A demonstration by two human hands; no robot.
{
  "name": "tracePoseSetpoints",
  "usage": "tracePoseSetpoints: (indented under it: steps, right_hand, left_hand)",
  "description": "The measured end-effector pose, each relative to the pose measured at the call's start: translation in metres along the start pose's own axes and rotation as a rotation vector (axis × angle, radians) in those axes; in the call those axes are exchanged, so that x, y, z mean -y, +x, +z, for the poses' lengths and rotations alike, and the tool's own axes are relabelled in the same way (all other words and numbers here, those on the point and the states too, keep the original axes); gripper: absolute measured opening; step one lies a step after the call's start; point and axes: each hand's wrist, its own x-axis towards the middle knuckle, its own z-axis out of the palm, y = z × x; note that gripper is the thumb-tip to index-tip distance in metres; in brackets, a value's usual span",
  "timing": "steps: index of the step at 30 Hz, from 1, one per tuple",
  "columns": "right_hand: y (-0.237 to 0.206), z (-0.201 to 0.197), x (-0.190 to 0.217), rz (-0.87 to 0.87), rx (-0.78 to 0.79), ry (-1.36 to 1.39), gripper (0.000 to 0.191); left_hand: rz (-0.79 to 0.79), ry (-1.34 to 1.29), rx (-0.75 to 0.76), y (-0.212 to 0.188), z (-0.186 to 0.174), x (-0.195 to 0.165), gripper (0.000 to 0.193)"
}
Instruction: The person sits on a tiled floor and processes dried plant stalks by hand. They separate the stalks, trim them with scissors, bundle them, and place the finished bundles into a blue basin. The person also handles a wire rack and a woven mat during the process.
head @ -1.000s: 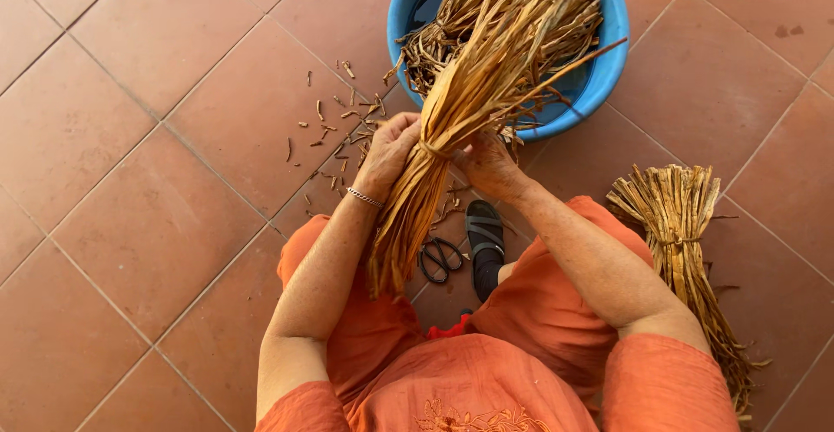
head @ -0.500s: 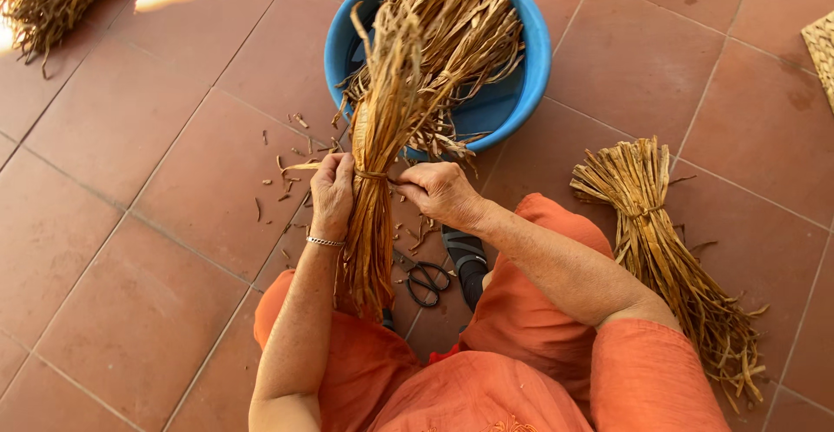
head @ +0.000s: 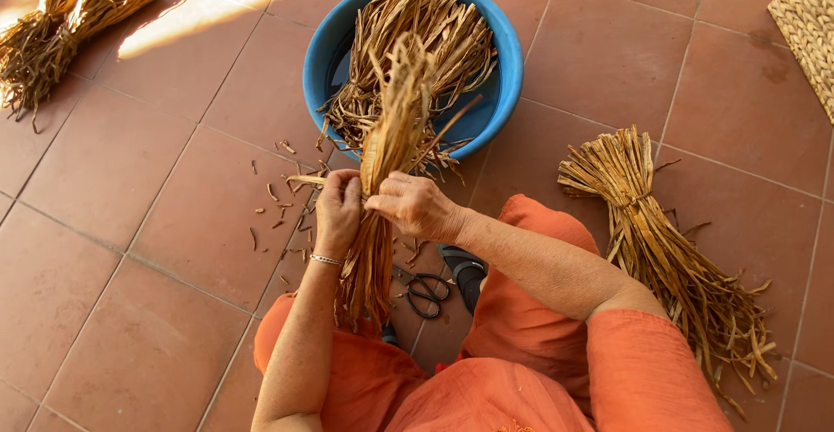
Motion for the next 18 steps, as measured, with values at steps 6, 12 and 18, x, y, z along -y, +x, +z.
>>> tracePoseSetpoints:
  steps: [6,12,18]
  right_hand:
    - [0.008,-0.012,0.011,-0.333,-0.188,-0.248,0.014]
    - [0.005,-0.013,-0.002,-0.324,-0.188,-0.25,0.01]
    - [-0.003,-0.005,-0.01,-0.42,-0.092,-0.356,0.009]
  left_hand:
    - [0.344,0.528,0.007,-0.009,0.005,-0.023,0.028]
    - [0.396,0.795,0.185,-0.009,0.005,-0.021,0.032]
    - [0.382,0.806,0.265,-0.004,0.002,-0.012,0.028]
